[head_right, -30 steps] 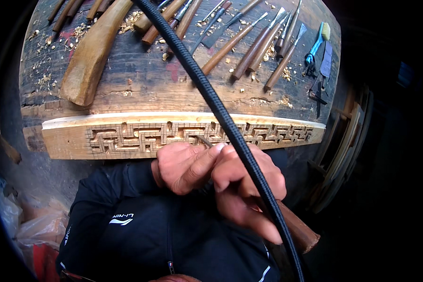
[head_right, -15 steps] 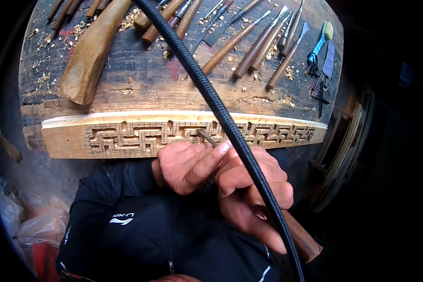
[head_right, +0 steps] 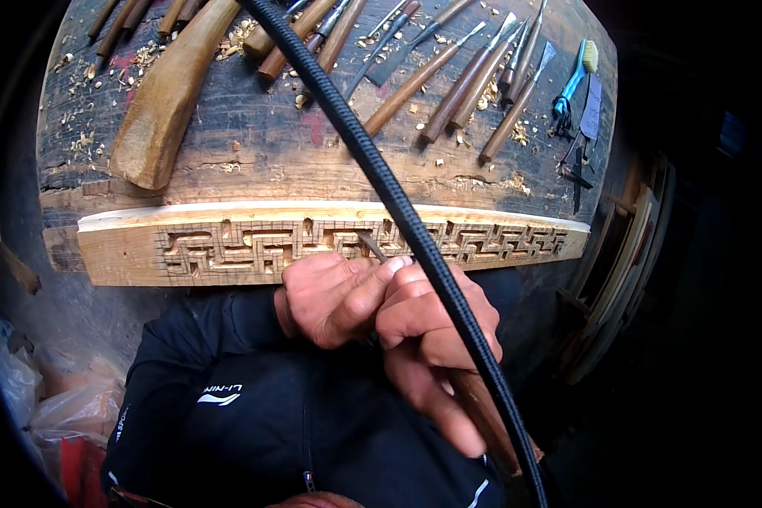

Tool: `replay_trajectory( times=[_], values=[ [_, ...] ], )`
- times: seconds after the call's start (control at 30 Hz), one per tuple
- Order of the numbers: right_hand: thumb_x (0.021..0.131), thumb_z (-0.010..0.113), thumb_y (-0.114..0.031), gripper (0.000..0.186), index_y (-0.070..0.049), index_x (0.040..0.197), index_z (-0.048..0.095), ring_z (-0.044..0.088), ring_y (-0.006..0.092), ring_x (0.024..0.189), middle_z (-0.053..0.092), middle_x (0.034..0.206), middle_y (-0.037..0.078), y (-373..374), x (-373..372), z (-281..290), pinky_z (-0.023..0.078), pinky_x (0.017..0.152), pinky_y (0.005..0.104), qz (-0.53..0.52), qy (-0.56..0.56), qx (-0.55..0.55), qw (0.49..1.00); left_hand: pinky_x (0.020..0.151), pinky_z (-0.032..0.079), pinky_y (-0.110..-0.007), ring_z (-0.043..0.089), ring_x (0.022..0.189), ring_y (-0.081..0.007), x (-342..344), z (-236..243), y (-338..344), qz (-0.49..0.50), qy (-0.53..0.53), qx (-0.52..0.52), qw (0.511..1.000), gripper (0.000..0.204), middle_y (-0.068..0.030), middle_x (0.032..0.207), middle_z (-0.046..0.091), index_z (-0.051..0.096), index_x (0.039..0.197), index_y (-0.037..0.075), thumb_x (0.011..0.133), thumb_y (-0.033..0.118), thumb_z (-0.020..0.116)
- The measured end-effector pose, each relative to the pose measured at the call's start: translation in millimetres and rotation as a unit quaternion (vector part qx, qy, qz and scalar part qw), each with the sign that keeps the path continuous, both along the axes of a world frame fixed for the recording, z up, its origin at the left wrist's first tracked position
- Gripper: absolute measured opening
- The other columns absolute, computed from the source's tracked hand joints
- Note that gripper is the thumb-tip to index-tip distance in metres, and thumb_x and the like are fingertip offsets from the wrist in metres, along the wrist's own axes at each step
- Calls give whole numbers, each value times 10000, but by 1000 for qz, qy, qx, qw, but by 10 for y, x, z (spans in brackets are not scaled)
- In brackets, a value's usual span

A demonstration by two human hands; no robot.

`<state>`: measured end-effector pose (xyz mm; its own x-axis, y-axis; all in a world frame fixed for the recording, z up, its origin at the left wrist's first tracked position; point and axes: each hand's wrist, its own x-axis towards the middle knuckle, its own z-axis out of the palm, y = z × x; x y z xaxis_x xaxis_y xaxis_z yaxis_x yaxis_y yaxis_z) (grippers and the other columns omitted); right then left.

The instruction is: The person carves a geometric fretwork pattern into a wooden board using a chisel and a mallet. They use various chisels to remove wood chips and refine the design while holding the board on a workbench.

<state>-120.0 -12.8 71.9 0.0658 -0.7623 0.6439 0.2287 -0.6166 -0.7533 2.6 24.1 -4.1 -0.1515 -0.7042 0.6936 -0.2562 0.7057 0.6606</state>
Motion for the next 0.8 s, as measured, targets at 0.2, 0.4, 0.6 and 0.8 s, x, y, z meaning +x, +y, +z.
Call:
replay_trajectory(
  times=[0.2,0.4,0.6,0.8],
  values=[
    [1092,501,-815,752,-83,915,500,430,115,387,582,664,57,31,27,13,310,372,262,10,32,-18,999,541,546,-298,808,764,-224,48,-18,37,-9,10,-3,1000,544,-263,1148,831,571,1462,-136,1008,108,744],
    [1122,440,-801,722,-111,911,461,403,105,409,550,670,44,95,-33,170,280,402,267,-51,-4,34,998,564,562,-286,840,877,-249,-27,41,-21,-23,14,-16,1000,609,-287,1228,819,563,1511,-113,967,91,744],
    [1131,422,-789,720,-107,900,445,400,114,404,549,660,51,31,16,90,286,403,269,-35,1,47,998,584,591,-288,844,854,-246,-8,-17,12,-7,2,-10,1000,545,-281,1192,827,603,1454,-144,1005,125,754],
    [1145,480,-735,696,-109,844,445,417,108,391,547,653,43,57,44,8,283,385,272,-39,3,0,999,584,615,-307,844,820,-255,1,-21,12,-22,20,-27,999,503,-275,1124,830,603,1439,-159,1030,104,731]
  ],
)
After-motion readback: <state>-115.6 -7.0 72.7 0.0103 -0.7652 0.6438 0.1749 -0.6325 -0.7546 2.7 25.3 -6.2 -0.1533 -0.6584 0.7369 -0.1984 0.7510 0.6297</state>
